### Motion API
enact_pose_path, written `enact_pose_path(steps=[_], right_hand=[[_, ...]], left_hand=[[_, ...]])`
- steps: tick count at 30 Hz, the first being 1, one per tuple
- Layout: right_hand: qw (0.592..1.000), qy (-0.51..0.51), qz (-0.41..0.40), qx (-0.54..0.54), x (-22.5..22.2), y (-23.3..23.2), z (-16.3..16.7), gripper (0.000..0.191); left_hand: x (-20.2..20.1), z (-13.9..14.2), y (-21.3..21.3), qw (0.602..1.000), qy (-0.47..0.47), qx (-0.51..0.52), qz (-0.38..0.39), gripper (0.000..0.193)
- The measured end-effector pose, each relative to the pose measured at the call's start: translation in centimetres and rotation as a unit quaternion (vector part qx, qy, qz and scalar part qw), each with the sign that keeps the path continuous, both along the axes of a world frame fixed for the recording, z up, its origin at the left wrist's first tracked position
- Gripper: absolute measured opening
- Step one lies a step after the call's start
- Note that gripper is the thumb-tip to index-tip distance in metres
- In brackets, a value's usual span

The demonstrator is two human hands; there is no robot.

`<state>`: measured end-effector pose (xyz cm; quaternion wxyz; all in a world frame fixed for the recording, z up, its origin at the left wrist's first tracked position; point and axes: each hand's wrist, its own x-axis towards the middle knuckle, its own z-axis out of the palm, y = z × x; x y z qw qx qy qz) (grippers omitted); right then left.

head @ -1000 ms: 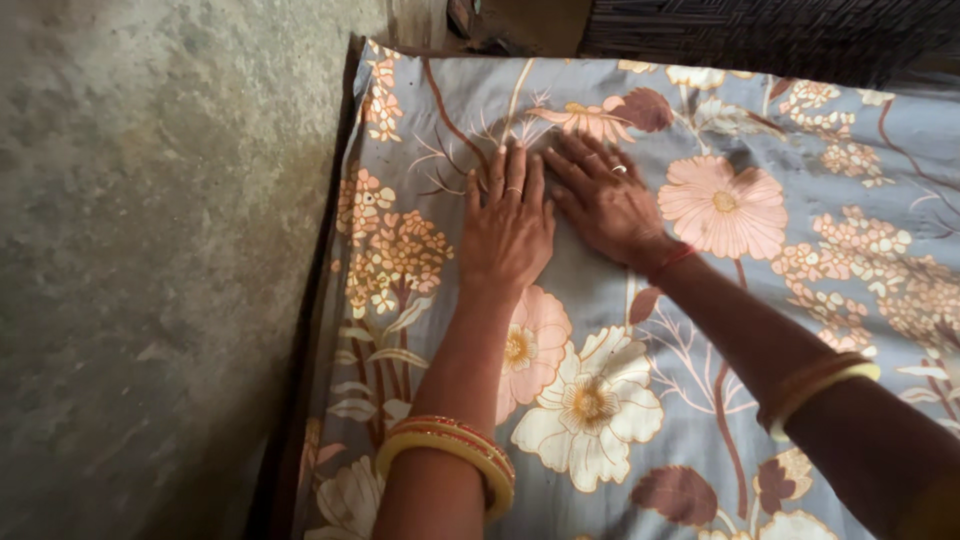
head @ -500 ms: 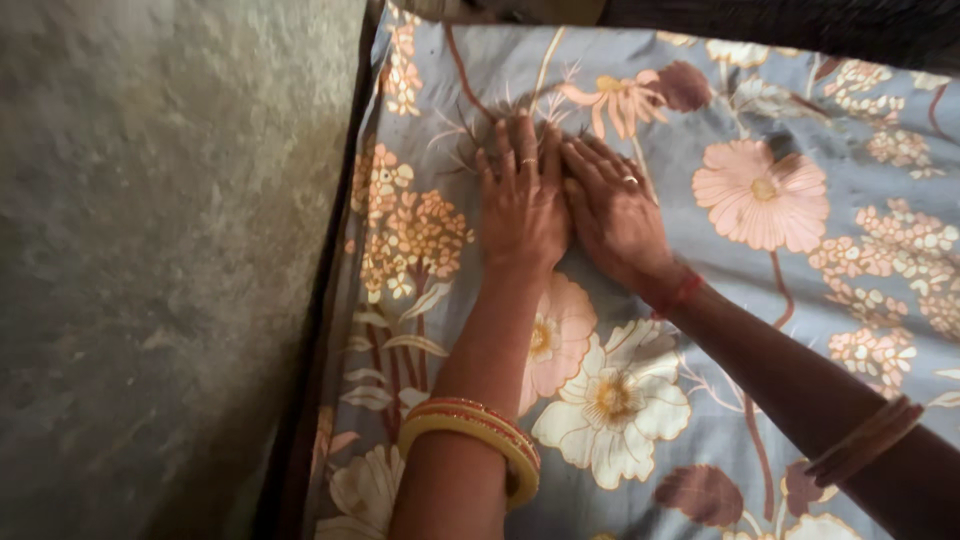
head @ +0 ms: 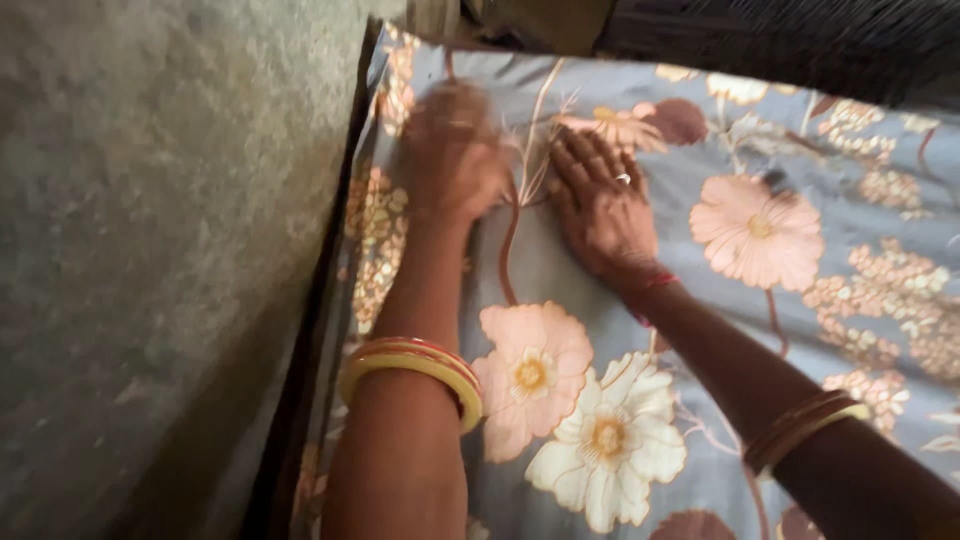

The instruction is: The person smooths a floral-patterned bed sheet on a bed by hand, repeatedly pressing and tucking the edges along the side of the mattress. The hands move along the length of the bed, flattening wrinkles and aligning the sheet with the bed frame.

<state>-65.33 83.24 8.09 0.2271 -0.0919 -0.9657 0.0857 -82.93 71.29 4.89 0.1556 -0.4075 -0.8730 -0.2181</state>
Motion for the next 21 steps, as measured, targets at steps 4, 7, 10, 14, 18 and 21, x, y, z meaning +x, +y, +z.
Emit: enact_pose_path(steps=[4, 7, 10, 14, 18, 21], right_hand=[[1.000, -0.007, -0.013, -0.008, -0.1, 0.0, 0.0, 0.052], [1.000, -0.005, -0.014, 0.016, 0.0, 0.0, -0.1, 0.051], [0.999, -0.012, -0.013, 0.041, 0.1, -0.2, -0.2, 0.053], [1.000, 0.012, -0.011, 0.006, 0.1, -0.5, -0.1, 0.050], [1.000, 0.005, -0.014, 0.013, -0.1, -0.6, 0.1, 0.050], [1.000, 0.000, -0.009, 0.022, 0.0, -0.2, -0.1, 0.051]], left_hand=[[1.1, -0.2, -0.4, 0.993, 0.085, 0.060, 0.053, 0.057], [6.6, -1.2, 0.3, 0.994, 0.057, 0.095, -0.001, 0.053], [8.7, -1.6, -1.2, 0.994, 0.001, 0.093, -0.060, 0.054], [6.1, -0.5, -3.0, 0.996, 0.005, 0.021, -0.085, 0.057], [3.2, 1.3, -2.3, 1.000, -0.027, -0.003, 0.004, 0.062], [4.8, 2.4, -1.6, 0.998, -0.016, 0.024, 0.047, 0.062]])
